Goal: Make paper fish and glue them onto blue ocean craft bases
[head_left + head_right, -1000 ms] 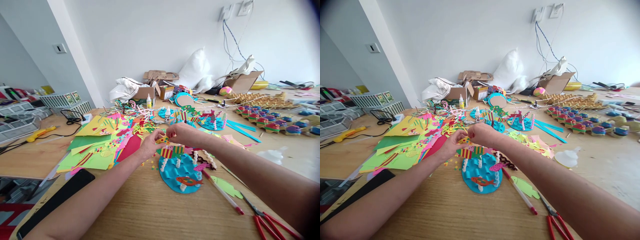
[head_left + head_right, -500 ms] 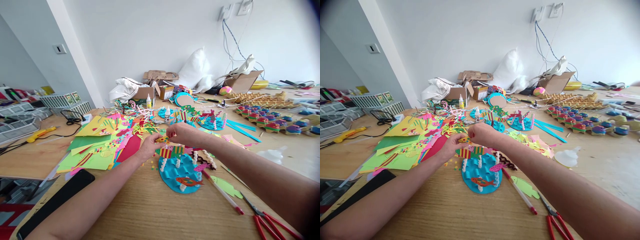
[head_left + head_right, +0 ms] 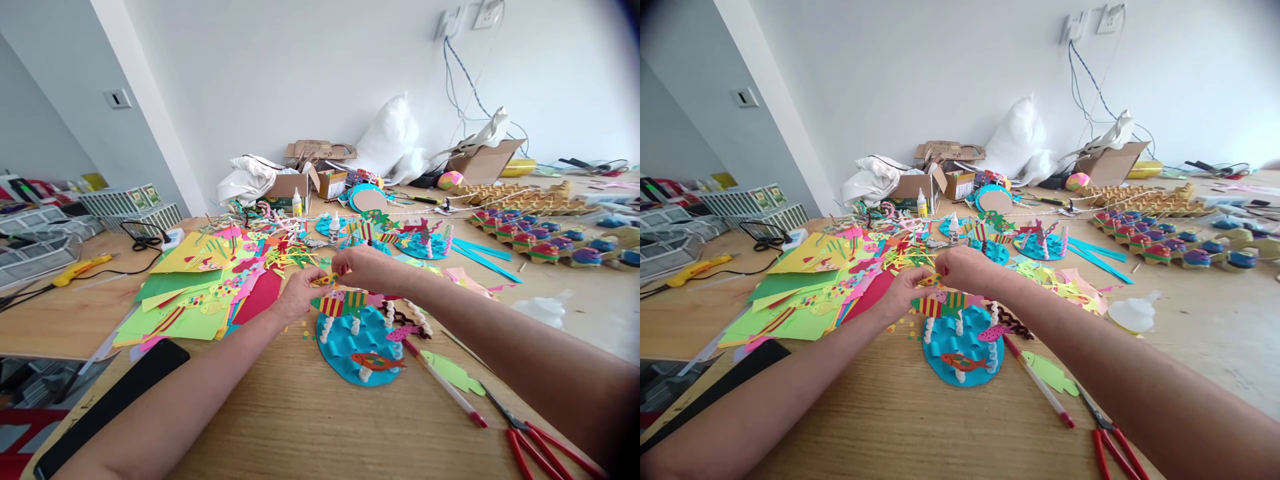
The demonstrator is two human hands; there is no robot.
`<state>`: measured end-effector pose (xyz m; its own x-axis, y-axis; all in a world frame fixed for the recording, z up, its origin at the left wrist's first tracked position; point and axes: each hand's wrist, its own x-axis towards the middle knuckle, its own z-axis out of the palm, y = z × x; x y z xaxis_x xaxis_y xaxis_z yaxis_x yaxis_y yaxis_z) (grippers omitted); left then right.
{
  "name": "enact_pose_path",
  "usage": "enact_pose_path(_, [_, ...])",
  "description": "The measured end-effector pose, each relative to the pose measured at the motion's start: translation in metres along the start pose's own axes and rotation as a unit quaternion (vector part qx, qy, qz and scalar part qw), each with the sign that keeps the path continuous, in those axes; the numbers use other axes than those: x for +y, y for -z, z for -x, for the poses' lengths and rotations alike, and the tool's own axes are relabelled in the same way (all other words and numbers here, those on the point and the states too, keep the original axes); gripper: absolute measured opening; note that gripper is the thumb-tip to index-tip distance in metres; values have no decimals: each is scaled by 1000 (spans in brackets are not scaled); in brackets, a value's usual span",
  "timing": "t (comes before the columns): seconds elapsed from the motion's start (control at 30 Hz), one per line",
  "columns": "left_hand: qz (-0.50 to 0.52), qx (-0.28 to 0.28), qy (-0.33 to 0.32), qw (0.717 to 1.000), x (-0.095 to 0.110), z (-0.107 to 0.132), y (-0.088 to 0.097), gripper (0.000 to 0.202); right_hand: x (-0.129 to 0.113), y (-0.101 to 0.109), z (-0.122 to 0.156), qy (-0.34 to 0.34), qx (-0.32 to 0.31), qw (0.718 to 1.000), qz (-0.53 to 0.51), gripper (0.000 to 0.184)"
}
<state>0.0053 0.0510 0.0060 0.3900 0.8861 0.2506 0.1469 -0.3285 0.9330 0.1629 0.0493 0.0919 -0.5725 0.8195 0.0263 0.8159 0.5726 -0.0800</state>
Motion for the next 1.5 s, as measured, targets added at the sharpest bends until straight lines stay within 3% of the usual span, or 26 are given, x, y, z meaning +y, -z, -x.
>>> enact_pose_path(0.4, [-39, 9, -17, 999, -11, 0, 4, 31, -3, 4, 2, -8, -12, 1000, 9, 13])
enact_pose_path(0.6, [17, 4, -40, 999, -9, 1, 3, 38, -4, 4, 2, -5, -10, 1000, 15, 15])
enact_pose_path(0.87, [-79, 2, -42, 996, 3, 0, 4, 26, -2, 1, 0, 1, -10, 1000, 13, 14])
enact_pose_path(1.5, [-35, 20, -34, 999, -2, 3, 3, 30, -3, 3, 2, -2, -12, 1000, 27, 15])
